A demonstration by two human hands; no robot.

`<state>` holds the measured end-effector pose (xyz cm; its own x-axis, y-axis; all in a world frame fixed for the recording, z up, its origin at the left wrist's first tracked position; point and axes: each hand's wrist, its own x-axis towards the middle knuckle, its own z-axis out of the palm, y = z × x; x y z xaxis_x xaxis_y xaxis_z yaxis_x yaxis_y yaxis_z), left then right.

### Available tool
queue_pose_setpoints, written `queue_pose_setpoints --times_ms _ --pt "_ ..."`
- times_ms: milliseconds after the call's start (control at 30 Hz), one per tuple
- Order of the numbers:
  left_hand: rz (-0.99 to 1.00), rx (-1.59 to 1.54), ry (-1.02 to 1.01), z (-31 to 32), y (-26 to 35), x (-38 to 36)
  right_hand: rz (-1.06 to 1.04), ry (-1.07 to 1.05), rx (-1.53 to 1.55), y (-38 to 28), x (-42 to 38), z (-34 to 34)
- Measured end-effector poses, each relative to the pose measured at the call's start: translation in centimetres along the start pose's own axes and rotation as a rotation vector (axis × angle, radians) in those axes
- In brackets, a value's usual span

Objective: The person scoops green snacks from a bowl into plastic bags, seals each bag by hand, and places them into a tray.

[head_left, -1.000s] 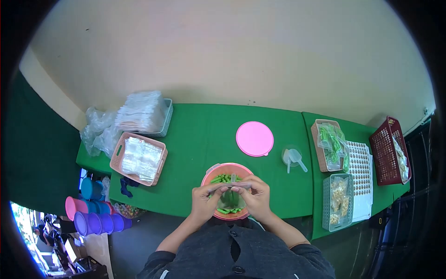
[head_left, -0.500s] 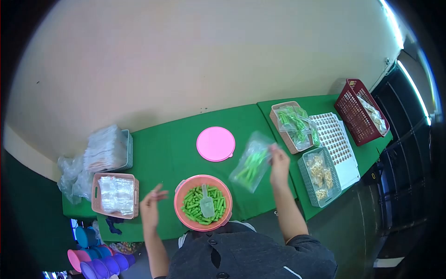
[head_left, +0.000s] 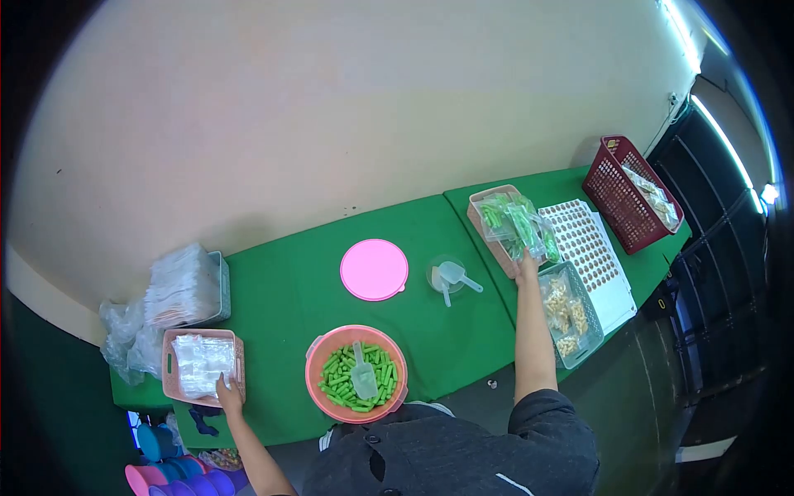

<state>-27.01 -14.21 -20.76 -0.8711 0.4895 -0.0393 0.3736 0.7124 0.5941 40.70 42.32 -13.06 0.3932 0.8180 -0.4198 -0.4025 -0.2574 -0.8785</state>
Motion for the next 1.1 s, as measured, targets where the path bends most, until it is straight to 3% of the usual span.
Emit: queue_pose_setpoints --times_ms 33,67,133,200,233,267,333,433,500,533,633,700,833,900,1000,1067,1100 --pt "-0.024 0.139 0.118 0.4 -0.3 0.1 -0.051 -0.007 0.021 1.0 0.5 0.2" --pt "-0.019 0.142 0.110 -0.2 0.7 -0.4 -0.101 -0.008 0.043 1.9 0.7 -0.1" --pt "-0.085 0.498 0.249 -2.1 3.8 -1.7 -0.043 0.047 0.039 2.9 2.0 -0.4" --pt "-0.068 0.553 0.273 -2.2 1.5 -0.6 -0.445 0.198 -0.114 7.0 7.2 -1.2" --pt "-0.031 0.427 0.187 -2.0 -0.9 0.3 -0.369 0.134 -0.058 3.7 -0.4 0.7" --pt "0.003 0.300 0.104 -1.9 -1.8 0.8 -0.372 0.136 -0.055 3.3 -2.8 1.7" --pt "-0.022 0.401 0.107 -2.0 -0.5 0.4 -0.411 0.354 -0.567 3.5 -5.4 2.9" --pt "-0.192 0.444 0.048 -2.1 2.3 -0.5 -0.579 0.286 -0.604 5.7 -8.7 3.9" --pt "-0.060 0.753 0.329 -1.7 3.2 -1.2 -0.646 0.248 -0.659 6.9 -10.8 4.7" --pt "-0.062 0.752 0.334 -1.5 2.3 -0.6 -0.644 0.174 -0.675 7.1 -12.3 5.0" --pt "-0.039 0.506 0.168 -2.0 2.2 0.2 -0.663 0.068 -0.702 8.1 -14.2 5.8" --pt "-0.170 0.458 0.121 -2.2 2.8 0.1 -0.682 0.036 -0.709 8.6 -14.7 6.2" --pt "-0.139 0.465 0.206 -2.0 1.9 -0.2 -0.660 -0.039 -0.770 9.3 -15.8 6.2" --pt "-0.092 0.253 0.296 -2.2 1.8 0.0 -0.658 -0.065 -0.774 9.9 -15.8 5.9" --pt "-0.095 0.041 0.396 -3.2 3.3 -0.8 -0.687 -0.030 -0.888 9.9 -14.6 5.0" --pt "-0.024 -0.047 0.441 -4.1 4.5 -1.6 -0.588 0.341 -1.017 8.7 -12.8 4.2" --pt "0.051 -0.133 0.486 -4.6 5.2 -2.1 -0.593 0.337 -1.014 8.3 -11.6 3.6"
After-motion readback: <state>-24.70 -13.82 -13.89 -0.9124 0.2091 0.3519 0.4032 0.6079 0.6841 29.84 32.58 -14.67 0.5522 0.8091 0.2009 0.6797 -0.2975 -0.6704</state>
